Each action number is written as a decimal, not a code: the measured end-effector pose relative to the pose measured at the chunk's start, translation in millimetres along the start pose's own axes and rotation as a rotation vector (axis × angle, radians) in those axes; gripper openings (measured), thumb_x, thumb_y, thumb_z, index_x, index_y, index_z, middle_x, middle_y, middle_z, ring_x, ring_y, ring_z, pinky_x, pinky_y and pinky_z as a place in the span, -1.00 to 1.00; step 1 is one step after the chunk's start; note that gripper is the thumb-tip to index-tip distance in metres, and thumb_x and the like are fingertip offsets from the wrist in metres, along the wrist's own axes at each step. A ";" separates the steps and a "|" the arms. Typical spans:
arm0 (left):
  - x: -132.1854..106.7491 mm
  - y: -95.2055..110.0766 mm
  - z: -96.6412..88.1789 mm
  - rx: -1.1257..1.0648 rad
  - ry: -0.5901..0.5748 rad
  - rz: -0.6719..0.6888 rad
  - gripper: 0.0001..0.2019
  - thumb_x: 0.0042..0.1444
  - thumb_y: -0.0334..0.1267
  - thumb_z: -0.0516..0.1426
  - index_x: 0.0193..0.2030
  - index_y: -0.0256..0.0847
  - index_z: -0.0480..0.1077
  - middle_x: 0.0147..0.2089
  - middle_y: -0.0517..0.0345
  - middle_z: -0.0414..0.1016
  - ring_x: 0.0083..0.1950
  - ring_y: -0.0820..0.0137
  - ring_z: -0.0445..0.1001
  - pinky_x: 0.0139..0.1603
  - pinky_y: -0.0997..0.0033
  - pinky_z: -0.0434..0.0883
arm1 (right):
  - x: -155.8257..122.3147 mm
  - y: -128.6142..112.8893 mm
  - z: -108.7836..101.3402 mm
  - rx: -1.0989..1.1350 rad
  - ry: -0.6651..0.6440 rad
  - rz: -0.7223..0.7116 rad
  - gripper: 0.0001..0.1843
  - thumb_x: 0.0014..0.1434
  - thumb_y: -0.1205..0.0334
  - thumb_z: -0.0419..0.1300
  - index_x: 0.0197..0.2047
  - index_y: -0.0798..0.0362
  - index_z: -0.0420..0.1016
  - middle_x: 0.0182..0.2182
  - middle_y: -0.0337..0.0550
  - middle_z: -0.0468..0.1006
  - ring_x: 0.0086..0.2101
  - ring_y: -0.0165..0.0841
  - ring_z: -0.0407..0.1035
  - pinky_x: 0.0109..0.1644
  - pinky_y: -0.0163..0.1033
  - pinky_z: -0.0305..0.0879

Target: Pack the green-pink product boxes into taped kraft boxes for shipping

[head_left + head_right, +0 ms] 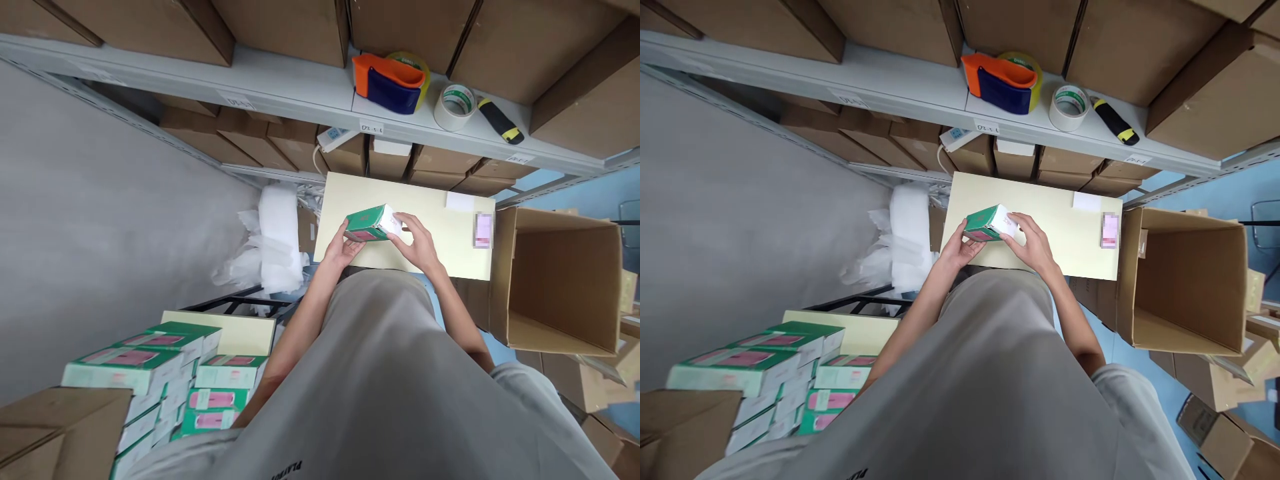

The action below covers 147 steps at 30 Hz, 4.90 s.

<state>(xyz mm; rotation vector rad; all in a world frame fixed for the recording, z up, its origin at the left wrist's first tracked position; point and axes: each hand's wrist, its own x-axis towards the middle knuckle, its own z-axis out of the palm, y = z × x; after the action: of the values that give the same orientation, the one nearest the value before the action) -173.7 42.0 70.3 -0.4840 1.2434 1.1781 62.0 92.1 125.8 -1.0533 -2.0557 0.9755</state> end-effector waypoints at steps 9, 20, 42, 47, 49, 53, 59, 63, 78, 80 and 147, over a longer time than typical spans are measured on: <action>-7.7 -18.5 -3.5 0.002 0.009 -0.007 -0.67 0.52 -0.03 0.29 0.26 -0.16 0.55 -0.14 0.02 0.72 -0.09 0.27 0.75 0.25 0.25 0.69 | -14.2 5.3 0.2 0.017 0.036 0.006 -0.52 0.53 -0.34 0.26 0.24 -0.21 0.63 0.35 0.08 0.59 0.36 0.02 0.50 0.35 0.21 0.62; -11.6 -22.9 -26.6 0.076 0.039 -0.039 -0.68 0.51 0.02 0.30 0.18 -0.16 0.57 -0.20 0.03 0.70 -0.19 0.31 0.74 0.09 0.31 0.72 | -21.8 3.3 -1.3 0.008 -0.076 -0.049 -0.52 0.52 -0.35 0.26 0.22 -0.21 0.64 0.38 0.08 0.54 0.37 0.02 0.48 0.41 0.17 0.56; -51.9 -59.8 -35.3 0.170 -0.230 0.180 -0.55 0.24 -0.11 0.50 0.18 -0.16 0.56 0.03 -0.01 0.76 0.12 0.22 0.75 0.32 0.24 0.60 | 42.9 11.3 -14.8 0.079 0.056 0.007 -0.32 0.42 -0.55 0.24 0.17 -0.14 0.70 0.21 0.03 0.70 0.22 0.03 0.57 0.38 0.17 0.53; -60.0 -87.3 -29.6 0.313 -0.277 0.291 -0.22 -0.14 -0.41 0.63 0.25 -0.14 0.53 -0.03 0.06 0.80 0.20 0.18 0.74 0.49 0.12 0.49 | 60.0 20.7 -8.9 0.137 0.046 0.059 -0.30 0.35 -0.60 0.28 0.02 -0.12 0.72 0.05 -0.06 0.77 0.08 -0.05 0.62 0.34 0.11 0.51; -59.5 -92.7 -30.5 0.354 -0.229 0.343 -0.19 -0.20 -0.41 0.65 0.24 -0.12 0.54 -0.03 0.09 0.81 0.19 0.18 0.75 0.50 0.09 0.48 | 60.8 20.5 -8.1 0.133 0.050 0.078 -0.31 0.33 -0.59 0.31 -0.01 -0.10 0.72 0.03 -0.06 0.77 0.04 -0.06 0.61 0.31 0.11 0.50; -54.8 -83.0 -43.1 0.382 -0.327 0.257 -0.41 -0.07 -0.33 0.61 0.14 -0.22 0.65 0.01 -0.02 0.81 0.11 0.15 0.78 0.45 0.10 0.56 | 64.8 22.3 -14.4 0.216 0.036 0.121 -0.27 0.27 -0.63 0.33 -0.08 -0.08 0.70 -0.03 -0.05 0.75 -0.01 -0.07 0.58 0.19 0.05 0.51; -33.7 -61.6 -67.5 0.371 -0.530 -0.054 -0.67 0.20 -0.30 0.46 0.08 -0.36 0.68 -0.10 -0.19 0.81 -0.05 0.09 0.83 0.16 0.25 0.72 | 75.6 37.9 -15.7 0.619 -0.150 0.270 -0.18 0.11 -0.76 0.34 -0.16 -0.12 0.52 -0.15 -0.16 0.66 -0.06 -0.15 0.56 0.02 -0.06 0.57; -24.4 -56.5 -69.1 0.366 -0.610 -0.149 -0.64 0.27 -0.19 0.42 0.13 -0.33 0.65 -0.14 -0.18 0.80 -0.09 0.09 0.83 0.03 0.27 0.72 | 74.3 44.4 -2.2 0.750 -0.134 0.323 -0.16 0.03 -0.75 0.41 -0.13 -0.15 0.44 -0.20 -0.22 0.58 -0.19 -0.20 0.52 -0.08 -0.07 0.58; -58.5 -58.1 -19.0 0.473 -0.428 0.328 0.05 -0.05 -0.23 0.65 0.59 0.03 0.39 0.19 -0.01 0.74 0.06 0.18 0.77 0.18 0.16 0.70 | 75.7 36.5 26.8 0.508 0.209 0.384 -0.36 0.09 -0.50 0.47 -0.22 -0.09 0.49 -0.18 -0.20 0.60 -0.20 -0.26 0.47 -0.10 -0.13 0.52; -57.8 -61.9 -15.5 0.462 -0.397 0.355 0.00 -0.08 -0.22 0.65 0.53 -0.02 0.46 0.14 0.01 0.76 0.00 0.19 0.77 0.14 0.18 0.70 | 74.4 34.4 26.4 0.508 0.208 0.401 -0.34 0.09 -0.51 0.48 -0.20 -0.09 0.50 -0.18 -0.20 0.59 -0.23 -0.27 0.45 -0.12 -0.13 0.52; -36.2 -42.5 -59.1 0.181 -0.367 0.275 -0.40 0.08 -0.44 0.52 0.28 -0.17 0.62 0.08 0.02 0.79 0.03 0.30 0.76 0.20 0.31 0.70 | 89.9 28.8 54.6 0.457 0.006 0.300 -0.31 0.11 -0.47 0.52 0.05 -0.15 0.61 -0.02 -0.18 0.67 -0.24 -0.28 0.56 -0.22 -0.18 0.55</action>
<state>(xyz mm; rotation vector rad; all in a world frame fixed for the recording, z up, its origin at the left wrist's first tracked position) -159.7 -38.0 71.5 0.0424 1.1030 1.3007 -13.2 162.7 90.1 -1.1211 -1.5803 1.5027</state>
